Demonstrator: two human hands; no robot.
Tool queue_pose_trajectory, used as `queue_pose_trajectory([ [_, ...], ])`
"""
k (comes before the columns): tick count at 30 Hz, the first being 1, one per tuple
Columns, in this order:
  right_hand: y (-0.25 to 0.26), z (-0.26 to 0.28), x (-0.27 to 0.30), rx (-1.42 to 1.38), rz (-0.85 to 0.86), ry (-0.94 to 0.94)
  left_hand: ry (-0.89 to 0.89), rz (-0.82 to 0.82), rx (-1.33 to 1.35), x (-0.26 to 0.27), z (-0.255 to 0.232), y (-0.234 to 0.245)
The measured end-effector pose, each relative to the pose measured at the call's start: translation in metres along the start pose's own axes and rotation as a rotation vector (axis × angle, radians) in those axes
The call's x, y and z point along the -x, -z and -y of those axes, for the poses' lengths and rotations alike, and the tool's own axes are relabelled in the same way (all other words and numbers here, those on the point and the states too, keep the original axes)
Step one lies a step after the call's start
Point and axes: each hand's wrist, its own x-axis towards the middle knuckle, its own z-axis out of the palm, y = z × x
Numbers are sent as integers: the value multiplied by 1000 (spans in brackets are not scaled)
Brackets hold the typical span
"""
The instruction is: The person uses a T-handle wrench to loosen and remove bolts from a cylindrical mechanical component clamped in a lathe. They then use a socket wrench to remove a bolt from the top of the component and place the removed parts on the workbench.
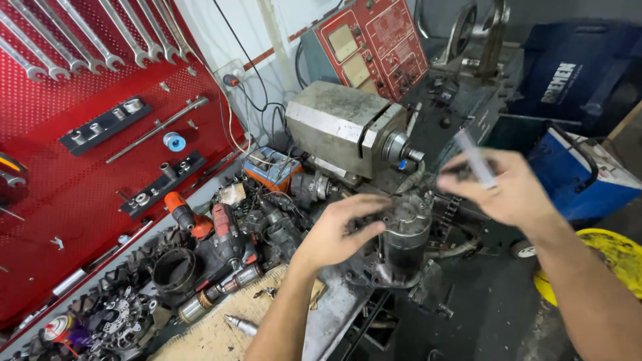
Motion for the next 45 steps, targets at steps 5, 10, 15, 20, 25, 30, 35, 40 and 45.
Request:
queue_pose_trajectory([
  [5, -22, -10, 12, 232, 83, 60, 23, -69, 128, 9, 21, -13],
  [10, -25, 2, 19, 181, 172, 66, 104, -190, 79, 6, 15, -13],
  [15, -31, 1, 22, 295, 2, 65, 97, -192, -2, 8, 17, -13],
  [20, -25, -2, 24, 178, -11, 33, 230, -328, 72, 9, 15, -10],
  [25, -24, 14, 18, 280, 53, -85, 245, -347, 99, 8, 12, -14],
  [30, -18, 16, 10, 197, 140, 103, 219, -236, 114, 6, 4, -2],
  [35, -22, 24, 10, 414, 135, 115, 258, -318, 333, 14, 9, -5],
  [40, -3, 25, 7, 388, 248, 141, 175, -114, 141, 18, 4, -7],
  [45, -14, 20, 2, 639, 223, 93, 188, -274, 257, 22, 14, -10],
])
